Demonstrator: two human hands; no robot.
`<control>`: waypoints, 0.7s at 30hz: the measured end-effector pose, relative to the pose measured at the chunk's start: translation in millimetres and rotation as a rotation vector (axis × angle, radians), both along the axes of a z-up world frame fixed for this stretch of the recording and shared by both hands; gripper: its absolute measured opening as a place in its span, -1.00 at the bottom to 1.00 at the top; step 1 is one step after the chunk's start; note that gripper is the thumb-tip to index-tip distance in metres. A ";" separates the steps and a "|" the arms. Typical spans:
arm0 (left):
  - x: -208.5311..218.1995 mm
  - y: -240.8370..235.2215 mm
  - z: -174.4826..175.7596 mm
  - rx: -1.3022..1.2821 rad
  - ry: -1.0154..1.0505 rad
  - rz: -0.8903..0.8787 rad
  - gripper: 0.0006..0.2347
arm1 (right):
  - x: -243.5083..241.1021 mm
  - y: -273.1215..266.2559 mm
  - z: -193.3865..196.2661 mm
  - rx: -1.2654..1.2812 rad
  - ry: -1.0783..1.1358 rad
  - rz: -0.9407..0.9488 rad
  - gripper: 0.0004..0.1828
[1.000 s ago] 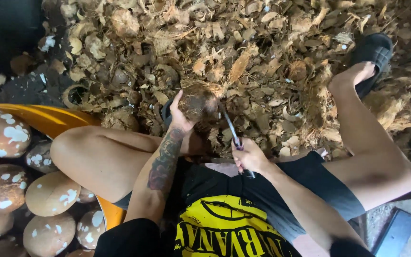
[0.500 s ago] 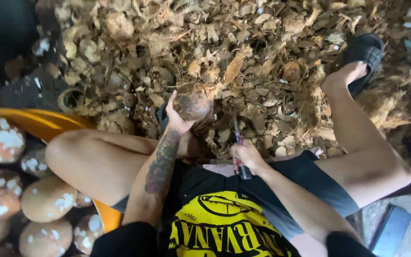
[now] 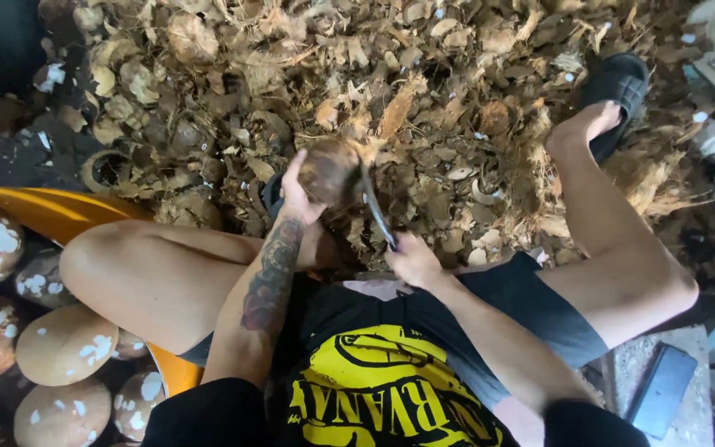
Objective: The person sits cross-legged and uses a curved knife to peel the fibrous husk off coconuts. They rotate each coconut while striking and scraping away the husk, then place the peeled coconut into a nearby container. The process is repeated for multiple coconuts.
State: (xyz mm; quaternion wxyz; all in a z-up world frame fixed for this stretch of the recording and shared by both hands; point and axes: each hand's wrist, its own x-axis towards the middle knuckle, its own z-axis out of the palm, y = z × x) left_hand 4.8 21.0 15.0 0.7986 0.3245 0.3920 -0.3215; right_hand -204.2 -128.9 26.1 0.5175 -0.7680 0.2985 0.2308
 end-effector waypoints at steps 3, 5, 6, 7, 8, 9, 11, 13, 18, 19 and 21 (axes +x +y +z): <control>-15.1 -3.1 -9.8 0.072 -0.090 -0.020 0.13 | -2.3 10.6 44.4 0.375 -0.018 -0.295 -0.75; -6.1 2.9 -48.8 0.065 -0.087 -0.082 -0.05 | 3.4 10.0 104.5 0.394 -0.176 -0.226 -0.80; -1.1 4.5 -68.3 0.055 -0.091 -0.144 -0.17 | 7.1 8.8 134.6 0.407 -0.340 -0.153 -0.83; -0.4 5.8 -74.1 0.056 -0.089 -0.140 -0.17 | 3.2 5.0 135.9 0.409 -0.337 -0.150 -0.83; 0.2 7.2 -79.3 0.056 -0.108 -0.143 -0.20 | -1.0 1.5 137.8 0.336 -0.691 -0.038 -0.86; 6.3 7.8 -83.4 0.058 -0.134 -0.154 -0.23 | -2.3 -1.5 139.5 0.248 -1.050 0.071 -0.86; -5.0 5.7 -61.2 0.069 -0.124 -0.136 -0.20 | 5.7 0.0 124.1 0.160 -1.242 0.057 -0.86; -11.9 1.3 -37.7 0.081 -0.104 -0.113 -0.17 | 6.5 2.1 87.4 0.070 -1.421 0.045 -0.85; -1.5 5.1 -37.1 -0.343 -0.126 -0.044 -0.35 | -14.3 -6.7 -37.8 0.292 0.356 -0.501 -0.58; 0.1 5.5 -25.5 -0.340 -0.131 -0.061 -0.35 | -8.5 -9.9 -7.3 0.300 0.347 -0.516 -0.58; -6.7 6.0 -4.8 -0.407 -0.129 0.053 -0.31 | -3.1 -22.3 55.0 0.100 -0.074 -0.186 -0.78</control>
